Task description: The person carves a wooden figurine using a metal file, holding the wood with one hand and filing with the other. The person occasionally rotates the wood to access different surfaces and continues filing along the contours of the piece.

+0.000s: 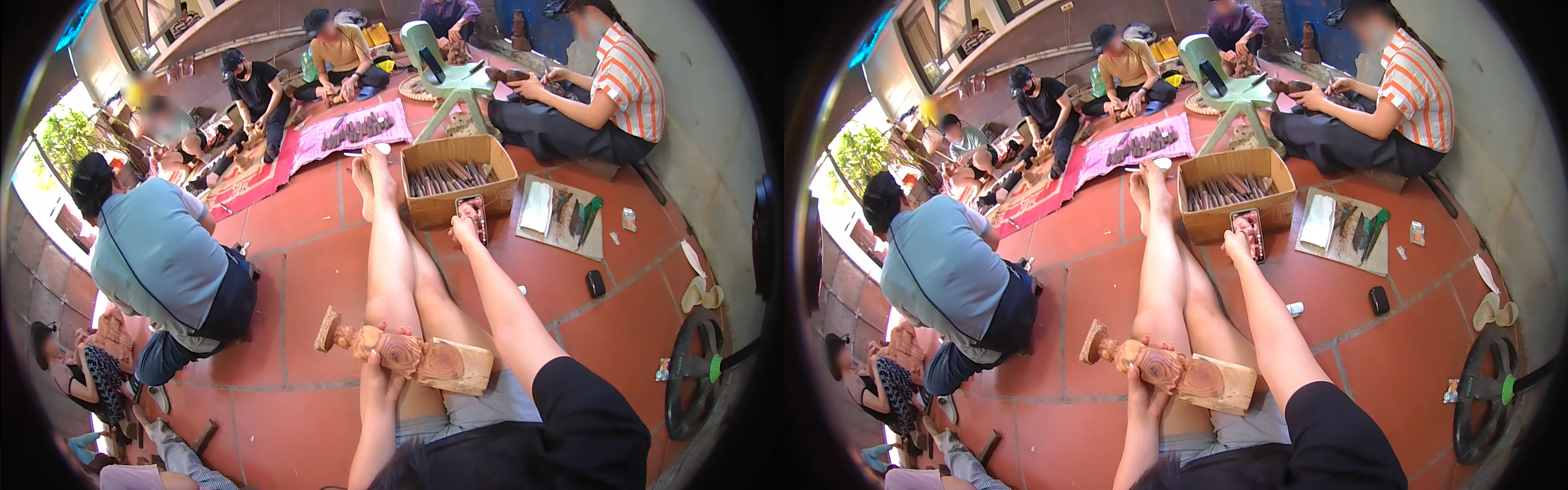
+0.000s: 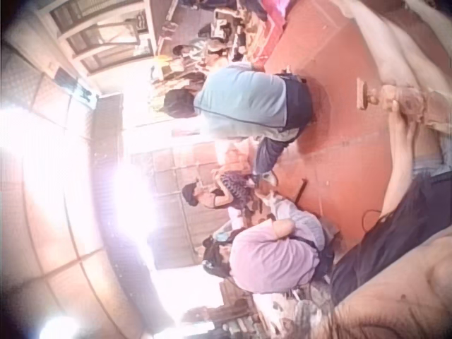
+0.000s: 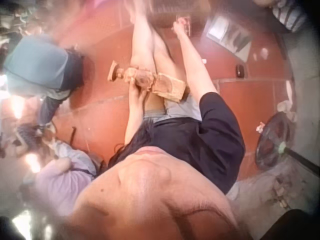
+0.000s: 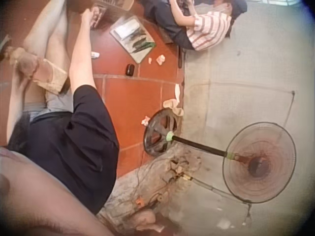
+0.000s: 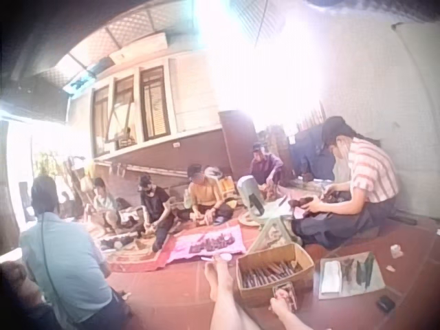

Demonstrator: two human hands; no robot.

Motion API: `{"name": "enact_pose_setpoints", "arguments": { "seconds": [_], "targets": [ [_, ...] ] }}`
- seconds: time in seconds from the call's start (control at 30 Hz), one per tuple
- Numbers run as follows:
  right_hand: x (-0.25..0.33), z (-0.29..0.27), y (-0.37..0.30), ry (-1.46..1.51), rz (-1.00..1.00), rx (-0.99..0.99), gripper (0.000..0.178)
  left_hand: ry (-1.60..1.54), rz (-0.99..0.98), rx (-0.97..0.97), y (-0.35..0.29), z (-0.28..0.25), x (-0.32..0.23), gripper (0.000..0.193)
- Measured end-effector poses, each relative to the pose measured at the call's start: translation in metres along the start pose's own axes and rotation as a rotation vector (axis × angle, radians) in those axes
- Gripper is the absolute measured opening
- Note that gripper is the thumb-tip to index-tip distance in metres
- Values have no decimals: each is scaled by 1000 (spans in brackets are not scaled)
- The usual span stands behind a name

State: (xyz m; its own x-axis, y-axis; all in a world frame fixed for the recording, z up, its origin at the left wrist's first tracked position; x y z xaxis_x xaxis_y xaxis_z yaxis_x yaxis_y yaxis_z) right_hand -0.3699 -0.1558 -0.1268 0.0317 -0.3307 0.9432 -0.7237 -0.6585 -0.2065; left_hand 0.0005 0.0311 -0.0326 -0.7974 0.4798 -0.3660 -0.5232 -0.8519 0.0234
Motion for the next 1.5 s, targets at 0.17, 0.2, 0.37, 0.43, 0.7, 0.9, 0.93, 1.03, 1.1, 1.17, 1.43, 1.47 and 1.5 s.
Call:
{"name": "enact_pose_setpoints", "arguments": {
  "seconds": [0.17, 0.2, 0.37, 0.43, 0.7, 0.9, 0.93, 1.03, 1.1, 1.17, 1.43, 1.47, 1.5],
  "targets": [
    [34, 3, -6, -414, -293, -23, 37, -97, 5, -47, -1, -5, -2, 77],
    [35, 7, -10, -444, -279, -4, 40, -100, 2, -48, -1, -8, -4, 77],
    [5, 0, -9, -139, -72, -63, 32, -110, -9, -35, 2, -4, 2, 78],
    [-5, 3, -4, -173, -19, 74, 44, -113, -3, -29, 2, -3, 2, 78],
    [27, 11, -5, -379, -261, -70, 94, -62, 3, -20, 2, -1, 0, 77],
    [19, 19, -29, -342, -240, -94, 87, -24, -8, -19, -1, -2, -3, 75],
    [17, 18, -32, -332, -265, -119, 88, -27, -9, -20, 0, -1, -2, 75],
    [2, 26, -41, -176, -260, 30, 87, -37, -10, -15, 1, 0, -1, 74],
    [-9, 22, -41, -166, -248, 0, 77, -51, -21, -7, 5, 0, 2, 74],
    [-18, 30, -65, -129, -190, 12, 64, -51, -14, -32, 0, -6, -1, 75],
    [-31, 10, -73, -53, -58, -79, 34, -42, -12, -21, 3, -1, 0, 77],
    [-33, 6, -73, -37, -66, -91, 41, -41, -17, -29, 5, -1, 2, 76],
    [-29, 9, -85, -14, -50, -63, 43, -48, -1, -46, 2, -2, -1, 78]
  ]
}}
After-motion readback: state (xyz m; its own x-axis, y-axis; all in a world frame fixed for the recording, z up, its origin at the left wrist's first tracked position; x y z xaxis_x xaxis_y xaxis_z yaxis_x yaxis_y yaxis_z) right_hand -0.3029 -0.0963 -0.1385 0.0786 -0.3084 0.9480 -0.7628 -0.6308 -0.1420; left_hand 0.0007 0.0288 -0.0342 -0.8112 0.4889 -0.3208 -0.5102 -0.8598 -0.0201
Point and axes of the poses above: each hand's wrist, its own y-axis towards the middle knuckle, its own z-axis out of the palm, x = y × z, the point moved 6 cm from there along y, towards the middle knuckle, and after that the axes turned 10 degrees about -y, right-handed, at the moved point
